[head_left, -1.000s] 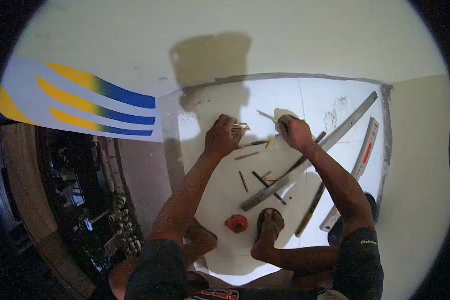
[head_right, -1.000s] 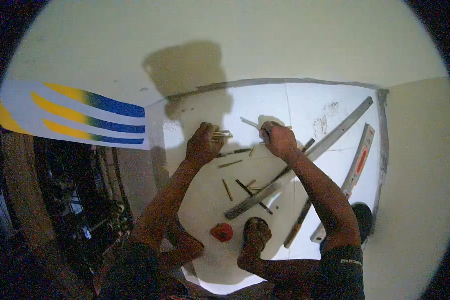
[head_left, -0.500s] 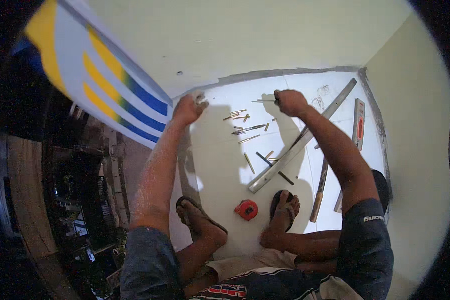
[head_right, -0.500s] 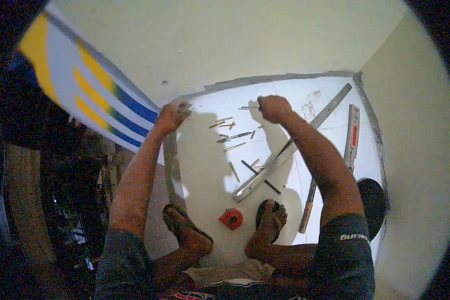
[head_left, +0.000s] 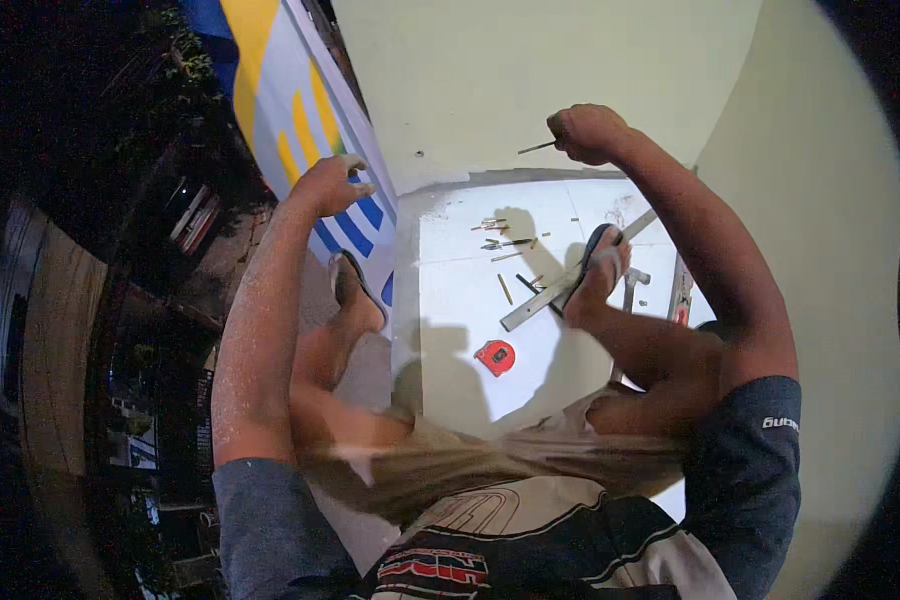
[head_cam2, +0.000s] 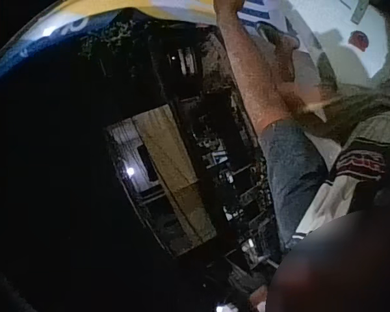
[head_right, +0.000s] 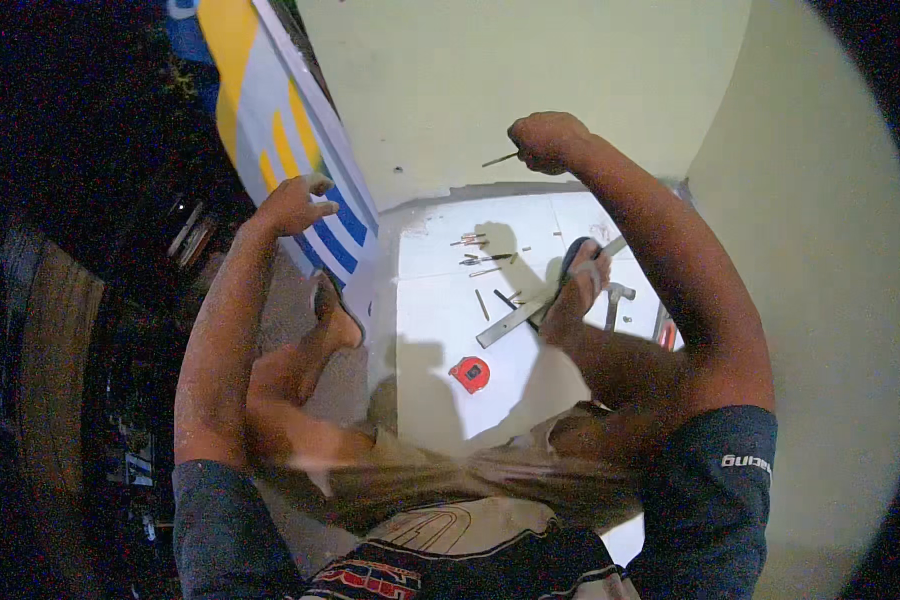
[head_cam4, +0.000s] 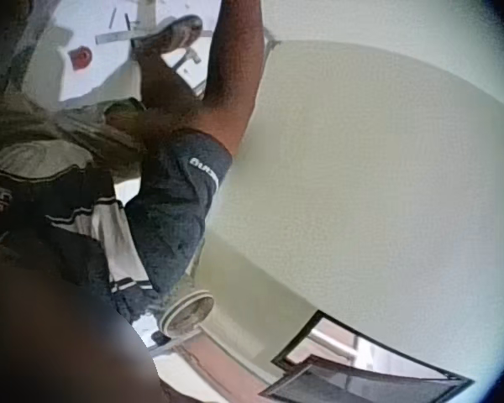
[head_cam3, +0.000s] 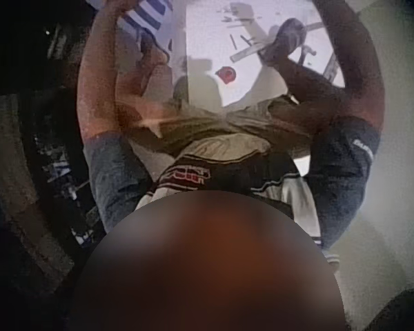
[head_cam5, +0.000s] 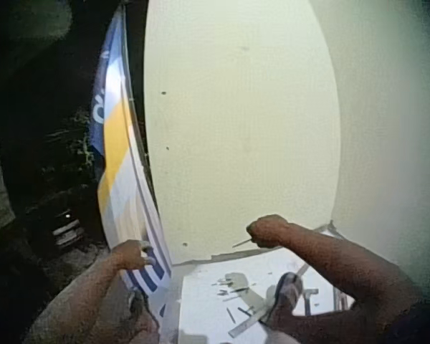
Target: Marking and preparing aluminum profile segments for assembly using a square and a pencil.
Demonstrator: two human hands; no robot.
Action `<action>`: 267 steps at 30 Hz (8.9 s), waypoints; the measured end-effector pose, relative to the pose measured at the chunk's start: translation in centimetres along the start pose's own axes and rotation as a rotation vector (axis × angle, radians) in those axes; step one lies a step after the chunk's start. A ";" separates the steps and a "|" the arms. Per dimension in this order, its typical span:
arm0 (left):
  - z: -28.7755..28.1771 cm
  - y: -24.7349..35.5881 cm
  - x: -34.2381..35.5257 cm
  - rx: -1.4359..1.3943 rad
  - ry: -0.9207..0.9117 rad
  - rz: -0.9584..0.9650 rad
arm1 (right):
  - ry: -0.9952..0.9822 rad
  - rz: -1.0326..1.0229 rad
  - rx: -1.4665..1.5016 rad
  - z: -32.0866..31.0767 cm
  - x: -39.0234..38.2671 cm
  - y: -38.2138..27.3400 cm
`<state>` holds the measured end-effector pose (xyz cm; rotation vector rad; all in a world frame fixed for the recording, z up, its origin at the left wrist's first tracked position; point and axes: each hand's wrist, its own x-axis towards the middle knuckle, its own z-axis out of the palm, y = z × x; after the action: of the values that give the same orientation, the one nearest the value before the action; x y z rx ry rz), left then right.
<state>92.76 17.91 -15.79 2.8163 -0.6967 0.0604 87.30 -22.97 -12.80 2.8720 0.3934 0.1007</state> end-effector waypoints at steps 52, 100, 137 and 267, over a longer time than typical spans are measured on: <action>30.7 7.4 8.9 -1.746 0.021 -0.501 | 0.177 0.664 1.913 26.4 6.6 -14.7; 42.2 5.0 3.2 -1.487 -0.121 -0.556 | -0.054 0.708 1.445 38.6 1.5 -18.2; 40.8 5.2 4.4 -1.597 -0.130 -0.595 | 0.141 0.606 1.702 31.9 7.9 -15.2; 42.1 7.7 5.4 -1.987 -0.061 -0.807 | 0.163 0.471 1.059 32.3 1.4 -14.8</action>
<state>93.25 -1.23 -54.43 0.9343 0.3907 -0.5228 88.09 -16.11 -47.71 3.9592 -0.3478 0.2775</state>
